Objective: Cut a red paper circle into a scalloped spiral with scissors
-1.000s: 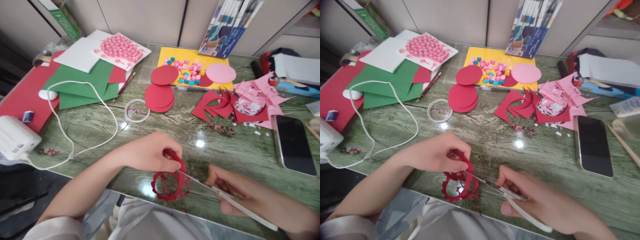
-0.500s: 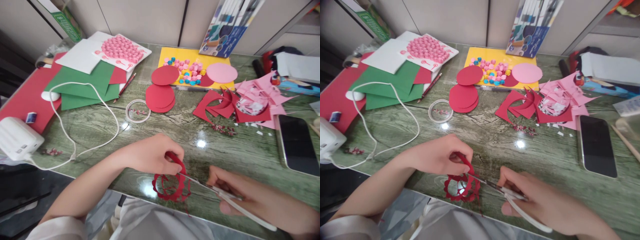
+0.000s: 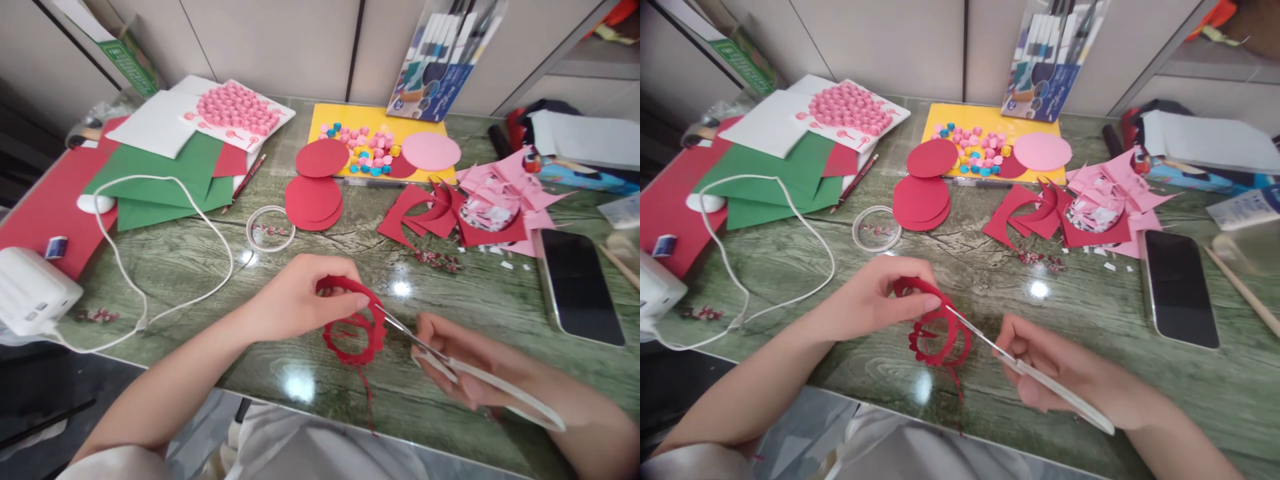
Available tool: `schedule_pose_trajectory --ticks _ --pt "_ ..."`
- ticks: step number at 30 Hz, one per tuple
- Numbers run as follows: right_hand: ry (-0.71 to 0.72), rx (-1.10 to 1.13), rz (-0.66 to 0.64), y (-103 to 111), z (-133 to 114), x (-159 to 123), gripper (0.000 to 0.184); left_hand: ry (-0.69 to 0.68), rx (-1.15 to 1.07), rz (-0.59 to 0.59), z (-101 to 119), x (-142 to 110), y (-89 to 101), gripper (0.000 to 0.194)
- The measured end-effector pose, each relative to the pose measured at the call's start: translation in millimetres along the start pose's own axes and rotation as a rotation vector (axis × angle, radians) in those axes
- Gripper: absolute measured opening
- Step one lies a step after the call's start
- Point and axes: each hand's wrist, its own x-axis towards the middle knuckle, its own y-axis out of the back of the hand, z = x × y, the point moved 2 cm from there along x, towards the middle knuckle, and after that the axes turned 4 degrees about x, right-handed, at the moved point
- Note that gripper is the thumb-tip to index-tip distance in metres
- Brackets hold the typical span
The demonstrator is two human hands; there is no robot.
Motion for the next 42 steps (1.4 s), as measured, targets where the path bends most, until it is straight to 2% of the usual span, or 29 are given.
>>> schedule_pose_trajectory --ticks 5,13,16,21,29,37,42 --pt "0.029 0.116 -0.08 -2 -2 1 0.044 -0.011 -0.057 0.107 -2 0 -4.1 0.021" --pt "0.187 0.14 -0.039 -8 9 11 0.042 0.005 -0.116 0.23 -10 0 -18.0 0.03" --pt "0.25 0.159 -0.034 -8 11 14 0.041 -0.005 -0.096 0.218 -12 -1 -23.5 0.031" --pt "0.202 0.19 0.0 -9 12 15 0.046 0.005 -0.25 0.125 -13 -1 -30.0 0.03" --pt "0.195 0.219 0.006 -16 11 17 0.049 0.028 -0.44 0.223 -18 -1 -34.4 0.03" --pt "0.227 0.155 0.072 -20 14 18 0.044 0.068 -0.467 0.217 -21 -2 -41.1 0.034" --pt "0.249 0.138 0.108 -20 16 19 0.044 0.04 -0.51 0.229 -22 -1 -44.6 0.035"
